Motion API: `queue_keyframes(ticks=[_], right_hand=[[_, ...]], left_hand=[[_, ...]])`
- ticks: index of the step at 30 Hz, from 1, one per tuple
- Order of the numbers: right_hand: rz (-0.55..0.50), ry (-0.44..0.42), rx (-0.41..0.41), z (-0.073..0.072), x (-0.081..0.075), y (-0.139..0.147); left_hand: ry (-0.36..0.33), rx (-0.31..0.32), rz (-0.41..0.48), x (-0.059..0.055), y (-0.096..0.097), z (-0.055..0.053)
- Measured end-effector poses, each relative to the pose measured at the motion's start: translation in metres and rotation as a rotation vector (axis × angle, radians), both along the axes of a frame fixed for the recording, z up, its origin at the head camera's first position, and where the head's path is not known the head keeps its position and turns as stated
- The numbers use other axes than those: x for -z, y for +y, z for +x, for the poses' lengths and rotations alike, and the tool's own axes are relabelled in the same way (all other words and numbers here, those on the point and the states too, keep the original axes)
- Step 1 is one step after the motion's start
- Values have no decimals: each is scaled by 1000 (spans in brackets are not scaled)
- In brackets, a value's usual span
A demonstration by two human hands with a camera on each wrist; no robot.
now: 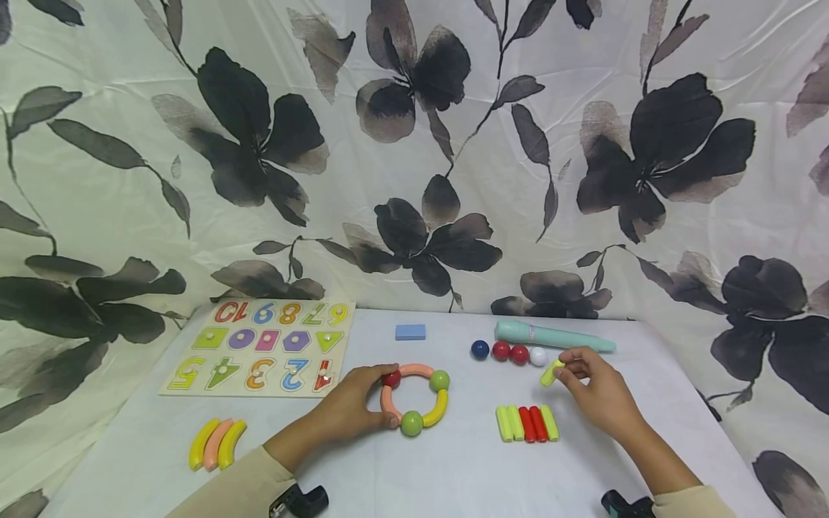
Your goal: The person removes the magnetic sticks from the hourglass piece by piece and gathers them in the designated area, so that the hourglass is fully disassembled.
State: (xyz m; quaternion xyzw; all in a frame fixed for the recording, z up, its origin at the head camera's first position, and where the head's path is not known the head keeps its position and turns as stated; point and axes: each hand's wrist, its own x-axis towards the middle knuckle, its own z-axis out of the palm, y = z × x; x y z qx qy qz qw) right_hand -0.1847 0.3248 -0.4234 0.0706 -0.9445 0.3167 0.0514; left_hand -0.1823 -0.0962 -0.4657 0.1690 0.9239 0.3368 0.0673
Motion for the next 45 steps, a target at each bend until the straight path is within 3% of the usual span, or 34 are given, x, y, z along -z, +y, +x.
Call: queue_keyframes(ticks=[7,19,25,39,45], right_hand=[[-16,-39,-28,6,2,17],[12,-249,-149,7,12,23],[50,-303,-154,7,16,18],[99,-292,-179,7,24,15],[183,-259,-115,7,20,6]], left_hand=[[8,2,-3,1,0,0],[12,7,-2,2,0,0],[19,24,15,4,1,-1],[27,25,12,5,1,-1],[-2,16,2,5,-1,-2]])
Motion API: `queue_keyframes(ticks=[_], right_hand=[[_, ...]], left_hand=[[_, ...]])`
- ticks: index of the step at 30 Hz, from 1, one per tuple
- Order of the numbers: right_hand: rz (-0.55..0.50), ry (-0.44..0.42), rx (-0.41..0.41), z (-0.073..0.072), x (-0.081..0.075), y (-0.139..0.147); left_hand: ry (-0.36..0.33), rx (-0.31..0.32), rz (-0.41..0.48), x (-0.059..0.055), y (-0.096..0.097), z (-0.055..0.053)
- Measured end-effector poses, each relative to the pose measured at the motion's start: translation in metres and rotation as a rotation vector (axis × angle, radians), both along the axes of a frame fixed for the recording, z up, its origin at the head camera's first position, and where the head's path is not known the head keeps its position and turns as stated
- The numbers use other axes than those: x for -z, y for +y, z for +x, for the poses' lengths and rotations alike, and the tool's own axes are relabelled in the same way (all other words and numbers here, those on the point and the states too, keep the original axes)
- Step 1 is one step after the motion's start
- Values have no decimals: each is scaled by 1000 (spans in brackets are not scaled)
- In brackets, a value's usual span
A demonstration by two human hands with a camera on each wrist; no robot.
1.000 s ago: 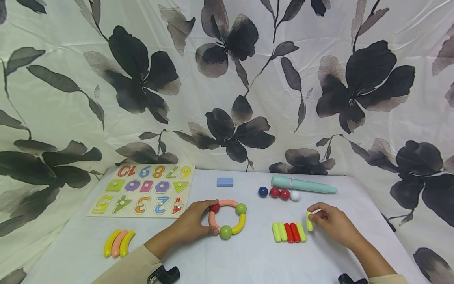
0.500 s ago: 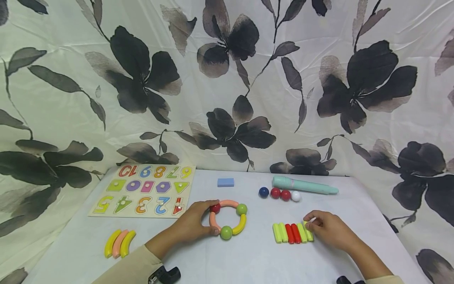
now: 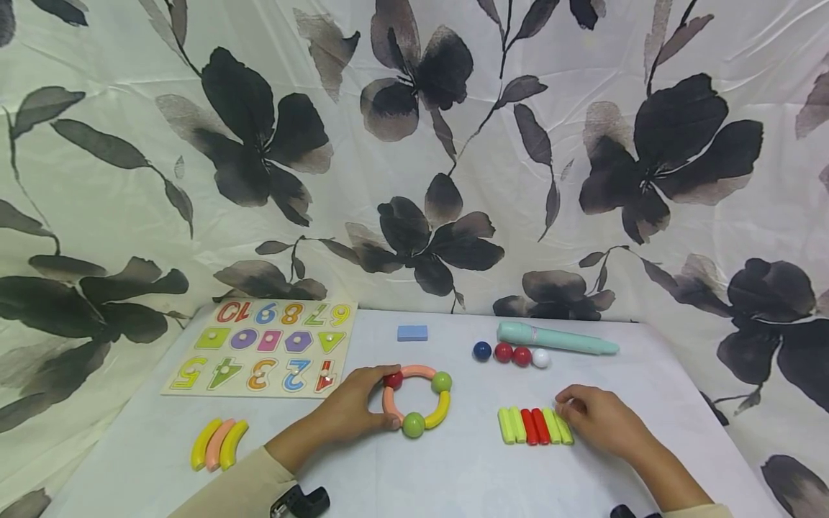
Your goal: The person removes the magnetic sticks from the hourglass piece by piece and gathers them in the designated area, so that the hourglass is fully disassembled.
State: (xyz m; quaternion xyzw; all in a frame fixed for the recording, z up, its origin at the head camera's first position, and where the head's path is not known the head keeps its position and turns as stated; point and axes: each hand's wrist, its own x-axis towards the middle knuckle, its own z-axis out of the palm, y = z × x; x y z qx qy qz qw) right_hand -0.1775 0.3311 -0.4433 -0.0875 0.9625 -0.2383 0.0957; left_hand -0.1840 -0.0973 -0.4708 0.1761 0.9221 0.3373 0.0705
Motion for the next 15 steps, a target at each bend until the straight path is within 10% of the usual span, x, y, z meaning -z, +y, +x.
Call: queue_keyframes(ticks=[15], right_hand=[[-22,162,-98,11,-17,-98]], left_hand=[[-4,87,-74,-8,-10,-1]])
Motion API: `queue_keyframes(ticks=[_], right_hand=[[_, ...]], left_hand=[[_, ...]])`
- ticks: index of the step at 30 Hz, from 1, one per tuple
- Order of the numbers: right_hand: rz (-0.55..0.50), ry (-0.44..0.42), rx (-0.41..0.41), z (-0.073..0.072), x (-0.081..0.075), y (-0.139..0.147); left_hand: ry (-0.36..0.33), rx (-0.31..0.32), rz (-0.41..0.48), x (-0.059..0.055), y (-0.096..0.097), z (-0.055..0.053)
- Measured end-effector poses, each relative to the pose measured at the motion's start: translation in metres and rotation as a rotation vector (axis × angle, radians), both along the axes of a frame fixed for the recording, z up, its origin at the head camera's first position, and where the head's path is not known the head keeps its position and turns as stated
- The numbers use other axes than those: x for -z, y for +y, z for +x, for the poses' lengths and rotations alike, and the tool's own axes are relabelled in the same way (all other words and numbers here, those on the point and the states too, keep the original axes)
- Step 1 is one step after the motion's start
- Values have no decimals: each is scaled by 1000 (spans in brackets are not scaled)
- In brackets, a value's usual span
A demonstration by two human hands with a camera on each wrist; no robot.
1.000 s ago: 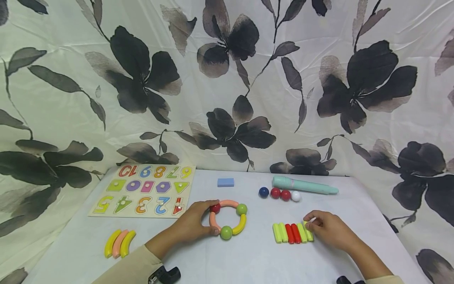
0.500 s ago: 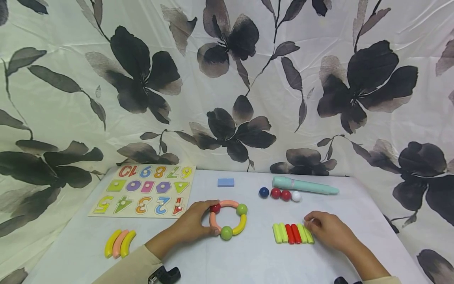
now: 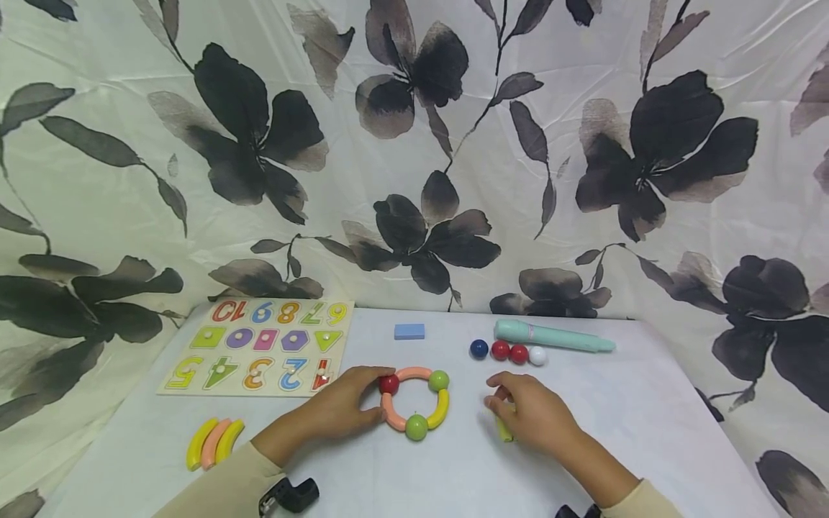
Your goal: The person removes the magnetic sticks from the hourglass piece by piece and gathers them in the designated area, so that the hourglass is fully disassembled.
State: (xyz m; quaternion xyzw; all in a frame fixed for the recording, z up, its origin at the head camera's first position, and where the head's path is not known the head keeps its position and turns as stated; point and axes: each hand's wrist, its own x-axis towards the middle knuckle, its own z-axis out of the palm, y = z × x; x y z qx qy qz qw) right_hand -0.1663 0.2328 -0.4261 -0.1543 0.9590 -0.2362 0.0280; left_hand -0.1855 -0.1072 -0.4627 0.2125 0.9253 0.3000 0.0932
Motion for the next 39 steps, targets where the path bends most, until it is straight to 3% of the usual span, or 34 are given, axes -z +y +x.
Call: queue_keyframes(ticks=[6,12,16,23,30,39], right_hand=[[15,-122,-81,0,9,-39],[44,-187,-101,0,12,-61],[73,-185,-95,-1,11,-66],[107,-148,-87,-4,15,-70],[105,-124,-79,-10,20,-75],[103,-128,-68,-11,18,-76]], left_hand=[[10,-3,-45,-6,1,-3],[36,36,-43,-8,1,-4],[66,65,-38,-6,0,-6],[83,43,-22,-4,2,-9],[55,-16,-23,-2,3,-10],[51,-5,-6,-2,-2,-9]])
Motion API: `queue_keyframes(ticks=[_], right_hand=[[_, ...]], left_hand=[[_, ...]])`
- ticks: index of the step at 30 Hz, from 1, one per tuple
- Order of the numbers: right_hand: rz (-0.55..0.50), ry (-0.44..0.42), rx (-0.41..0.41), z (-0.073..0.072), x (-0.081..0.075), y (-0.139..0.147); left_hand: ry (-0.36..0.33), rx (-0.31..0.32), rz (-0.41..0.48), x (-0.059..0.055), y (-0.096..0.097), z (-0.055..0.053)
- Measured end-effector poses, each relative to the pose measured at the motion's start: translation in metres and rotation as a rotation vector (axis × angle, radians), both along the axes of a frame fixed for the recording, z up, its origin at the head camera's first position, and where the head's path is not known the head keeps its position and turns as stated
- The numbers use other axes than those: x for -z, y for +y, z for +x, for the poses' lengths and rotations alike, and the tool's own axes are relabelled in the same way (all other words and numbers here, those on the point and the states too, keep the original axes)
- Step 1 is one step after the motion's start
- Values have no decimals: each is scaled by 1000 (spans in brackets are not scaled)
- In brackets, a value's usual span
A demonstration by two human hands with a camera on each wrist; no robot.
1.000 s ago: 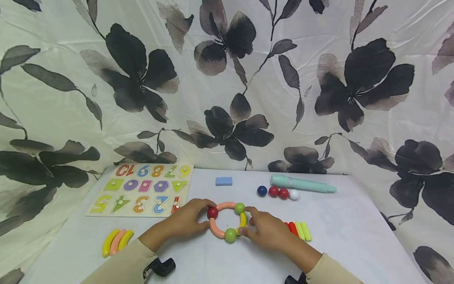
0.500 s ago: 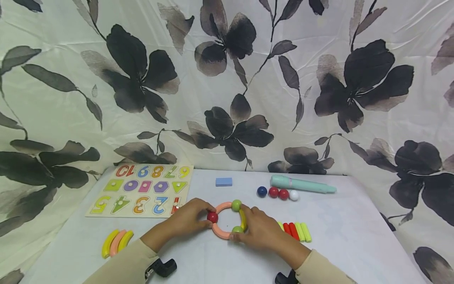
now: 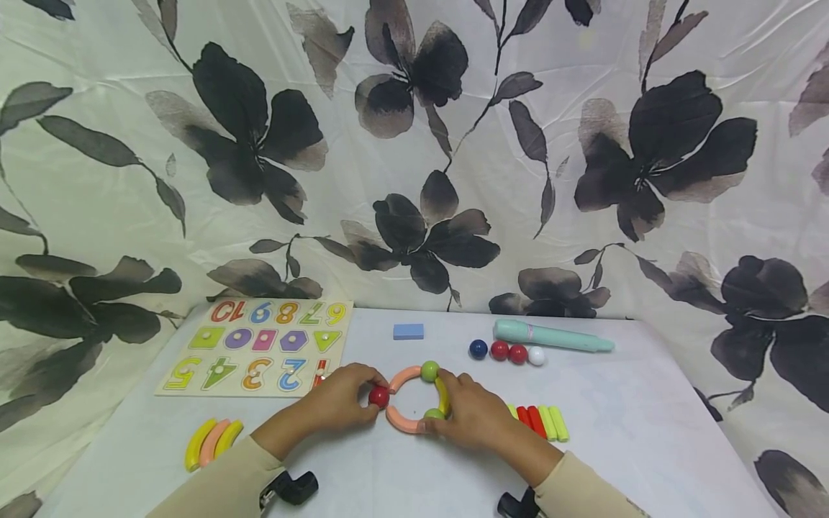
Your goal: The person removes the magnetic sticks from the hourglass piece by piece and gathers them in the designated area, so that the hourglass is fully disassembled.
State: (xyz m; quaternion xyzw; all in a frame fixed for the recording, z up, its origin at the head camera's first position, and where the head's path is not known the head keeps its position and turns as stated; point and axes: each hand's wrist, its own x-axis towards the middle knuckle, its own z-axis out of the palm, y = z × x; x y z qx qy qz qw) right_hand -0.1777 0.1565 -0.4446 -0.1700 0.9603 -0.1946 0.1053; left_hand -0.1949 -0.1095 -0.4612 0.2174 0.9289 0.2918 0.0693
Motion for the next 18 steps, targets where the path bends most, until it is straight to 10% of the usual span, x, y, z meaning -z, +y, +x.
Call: queue_keyframes(ticks=[10,18], right_hand=[[3,-30,-10,1,-2,3],[6,-35,-11,4,-5,3]], left_hand=[[36,-37,29,-5,-12,2],[67,-196,123,-11,-18,-19]])
